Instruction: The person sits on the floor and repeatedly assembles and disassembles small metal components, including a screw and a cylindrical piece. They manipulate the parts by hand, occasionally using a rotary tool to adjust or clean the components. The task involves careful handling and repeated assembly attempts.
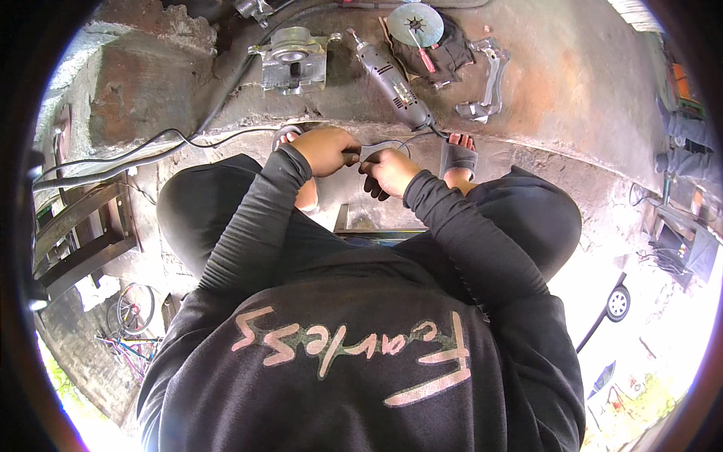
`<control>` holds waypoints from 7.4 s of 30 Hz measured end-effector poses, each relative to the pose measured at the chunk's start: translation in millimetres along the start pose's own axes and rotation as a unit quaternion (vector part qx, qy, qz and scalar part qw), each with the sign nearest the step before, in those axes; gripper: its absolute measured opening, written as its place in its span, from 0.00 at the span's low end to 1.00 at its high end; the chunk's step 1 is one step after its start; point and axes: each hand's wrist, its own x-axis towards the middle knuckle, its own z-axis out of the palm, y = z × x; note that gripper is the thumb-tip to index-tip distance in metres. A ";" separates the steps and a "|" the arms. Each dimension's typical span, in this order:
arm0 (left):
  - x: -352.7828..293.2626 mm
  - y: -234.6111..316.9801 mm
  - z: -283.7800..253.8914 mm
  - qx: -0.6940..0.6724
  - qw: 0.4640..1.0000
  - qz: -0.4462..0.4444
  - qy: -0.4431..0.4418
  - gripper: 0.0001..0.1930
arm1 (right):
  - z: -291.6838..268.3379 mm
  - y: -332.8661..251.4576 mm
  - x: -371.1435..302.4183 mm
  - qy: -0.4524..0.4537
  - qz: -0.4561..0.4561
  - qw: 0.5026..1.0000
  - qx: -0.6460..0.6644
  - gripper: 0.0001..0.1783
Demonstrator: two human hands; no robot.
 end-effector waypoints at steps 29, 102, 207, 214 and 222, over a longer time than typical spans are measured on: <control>77.3 -65.1 154.4 -0.560 0.722 -0.261 0.311 0.18 | 39.8 65.5 132.6 0.347 -0.061 0.931 0.091 0.17; 43.7 0.3 63.4 -0.758 0.558 -0.252 0.222 0.09 | 14.2 38.7 41.9 0.021 -0.024 0.856 0.517 0.13; 68.4 -24.5 113.1 -0.469 0.753 -0.322 0.331 0.19 | 45.3 59.4 117.7 0.342 -0.050 0.893 0.290 0.11; 69.4 -27.3 115.0 -0.498 0.733 -0.328 0.328 0.19 | 45.7 54.9 115.9 0.346 -0.044 0.887 0.303 0.12; 72.0 -33.5 121.0 -0.528 0.712 -0.337 0.320 0.19 | 45.0 54.1 116.9 0.350 -0.036 0.887 0.298 0.11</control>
